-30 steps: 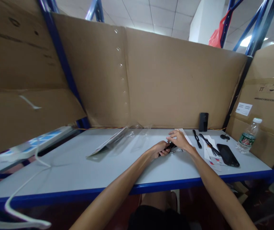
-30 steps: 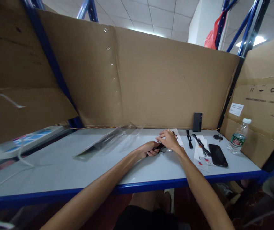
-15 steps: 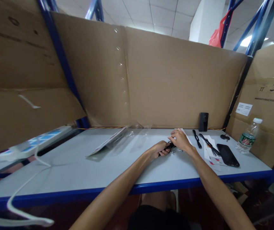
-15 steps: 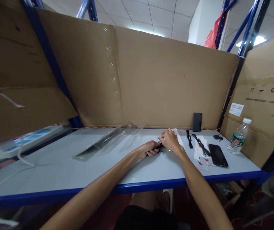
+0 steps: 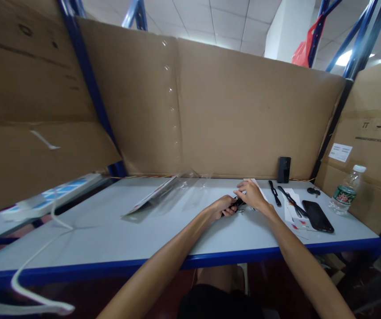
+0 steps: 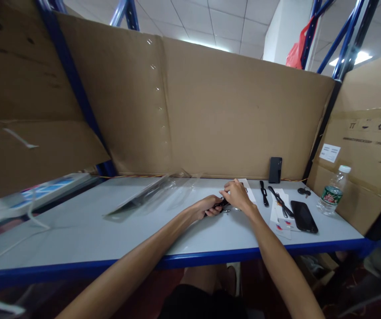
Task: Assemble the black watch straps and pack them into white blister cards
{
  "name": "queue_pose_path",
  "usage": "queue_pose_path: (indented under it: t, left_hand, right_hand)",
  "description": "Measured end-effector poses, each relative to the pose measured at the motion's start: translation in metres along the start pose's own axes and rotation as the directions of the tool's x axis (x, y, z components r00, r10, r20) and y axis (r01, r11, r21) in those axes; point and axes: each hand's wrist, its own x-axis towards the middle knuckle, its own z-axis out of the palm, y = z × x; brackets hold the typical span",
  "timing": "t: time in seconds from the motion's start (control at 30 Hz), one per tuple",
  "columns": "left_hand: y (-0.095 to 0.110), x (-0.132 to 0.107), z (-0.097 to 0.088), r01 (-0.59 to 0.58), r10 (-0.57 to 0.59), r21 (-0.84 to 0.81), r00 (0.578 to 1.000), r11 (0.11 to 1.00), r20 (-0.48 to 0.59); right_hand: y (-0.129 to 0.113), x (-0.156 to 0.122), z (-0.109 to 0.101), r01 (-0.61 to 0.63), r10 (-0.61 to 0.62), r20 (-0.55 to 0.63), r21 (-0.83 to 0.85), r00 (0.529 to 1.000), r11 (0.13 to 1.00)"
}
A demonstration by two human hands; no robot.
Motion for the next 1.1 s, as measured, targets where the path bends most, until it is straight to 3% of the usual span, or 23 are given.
queue_pose_path:
  t: [0.13, 0.37, 0.57, 0.8, 1.0, 1.1]
  left_hand:
    - [0.0007, -0.0017, 0.0012, -0.011, 0.011, 0.0, 1.0, 1.0, -0.007]
    - [-0.0002, -0.0014, 0.001, -0.018, 0.018, 0.001, 1.0, 1.0, -0.011]
    - [-0.0015, 0.0022, -0.0016, -0.025, 0.025, -0.012, 1.0, 1.0, 0.008]
    - [-0.003, 0.005, -0.0034, -0.017, 0.018, -0.037, 1.0, 0.999, 0.008]
    - [-0.0004, 0.0041, -0.0023, -0.006, 0.006, -0.074, 1.0, 0.997, 0.009]
    - [0.0, 0.0041, -0.002, 0.008, -0.007, -0.084, 1.0, 0.996, 0.008]
  right_hand:
    - [0.0006, 0.0014, 0.0044, -0.032, 0.031, 0.019, 0.067, 0.999, 0.997]
    - [-0.0015, -0.0007, 0.0009, -0.001, 0.003, 0.029, -0.068, 1.0, 0.998]
    - [-0.0018, 0.0006, 0.0042, -0.022, 0.022, 0.04, 0.014, 0.999, 1.0]
    - [-0.0029, -0.0015, -0.0009, -0.007, 0.011, 0.034, -0.115, 0.999, 0.993]
    - [0.0005, 0.0008, 0.0065, -0.018, 0.018, 0.015, 0.023, 1.0, 1.0]
    - [0.0012, 0.0006, 0.0066, -0.021, 0.021, 0.007, 0.013, 1.0, 1.0]
